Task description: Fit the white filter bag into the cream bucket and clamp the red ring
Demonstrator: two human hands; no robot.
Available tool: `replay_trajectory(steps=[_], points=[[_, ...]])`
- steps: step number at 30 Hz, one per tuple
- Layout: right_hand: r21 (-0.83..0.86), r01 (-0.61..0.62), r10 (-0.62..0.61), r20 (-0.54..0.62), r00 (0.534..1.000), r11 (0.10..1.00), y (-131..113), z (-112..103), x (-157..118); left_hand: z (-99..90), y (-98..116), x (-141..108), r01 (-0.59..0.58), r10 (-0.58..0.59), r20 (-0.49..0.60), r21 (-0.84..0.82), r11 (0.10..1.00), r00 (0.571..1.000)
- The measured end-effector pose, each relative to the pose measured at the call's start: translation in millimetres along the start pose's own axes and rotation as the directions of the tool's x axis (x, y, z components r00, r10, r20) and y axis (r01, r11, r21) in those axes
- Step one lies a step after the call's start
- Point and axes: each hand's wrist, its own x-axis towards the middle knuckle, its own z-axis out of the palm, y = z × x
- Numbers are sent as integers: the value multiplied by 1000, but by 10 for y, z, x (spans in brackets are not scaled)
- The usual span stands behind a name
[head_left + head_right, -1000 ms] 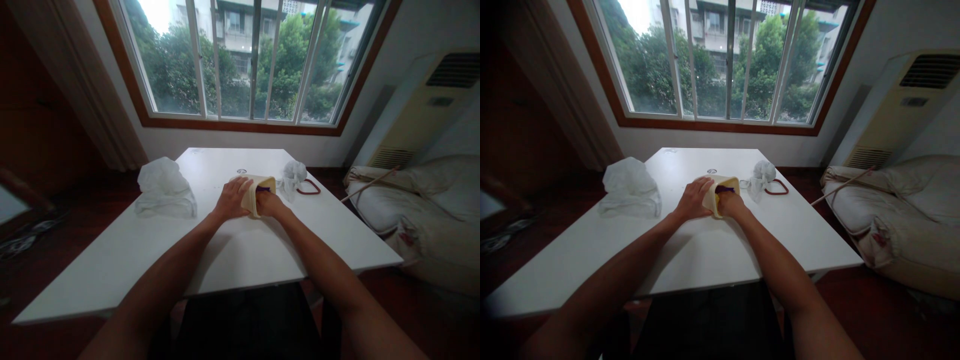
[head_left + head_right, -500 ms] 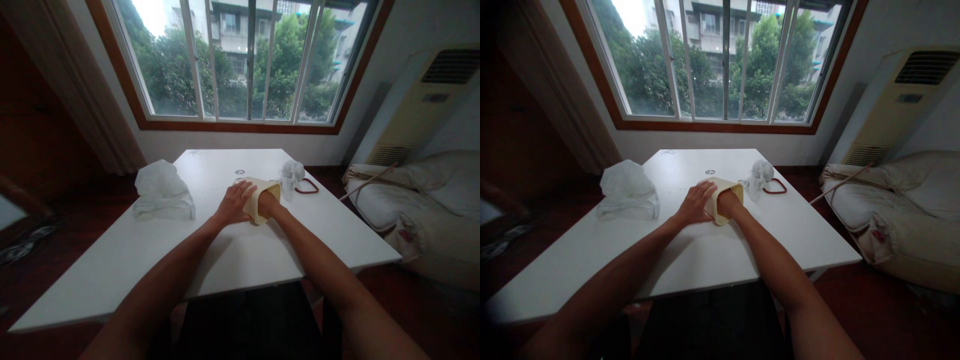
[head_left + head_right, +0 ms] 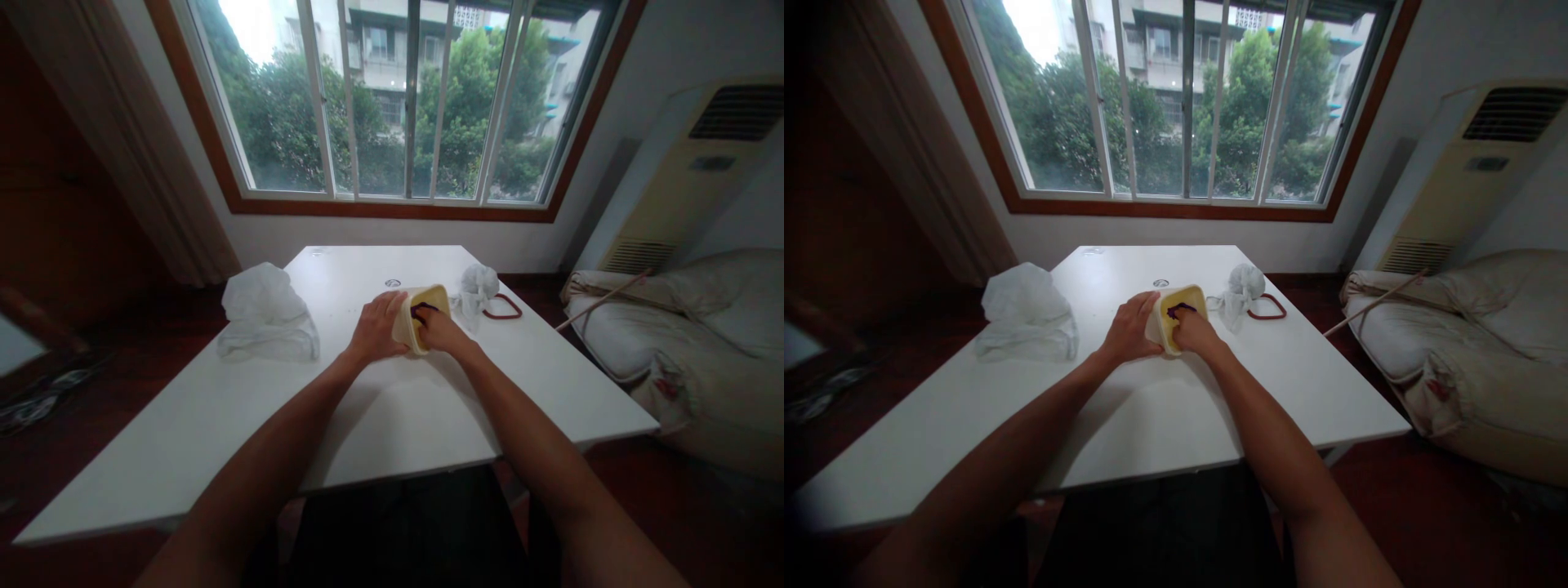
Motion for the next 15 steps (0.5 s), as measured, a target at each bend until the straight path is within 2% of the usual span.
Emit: replay_trajectory(steps=[5,9,13,15], points=[[-3,61,-60,-252,966,998,-52,-193,-81,-14,-39,0,83,-83,15,11,996,996],[25,131,-116,-328,938,991,-39,-195,-65,-15,-39,-8,80,-80,5,-6,997,997],[216,251,-155,-381,912,944,17,-93,-4,-22,-57,-30,71,-71,-23,-8,997,997],[381,267,-115,-377,919,885,34,-49,30,-27,-61,-38,75,-76,-32,-11,997,997]])
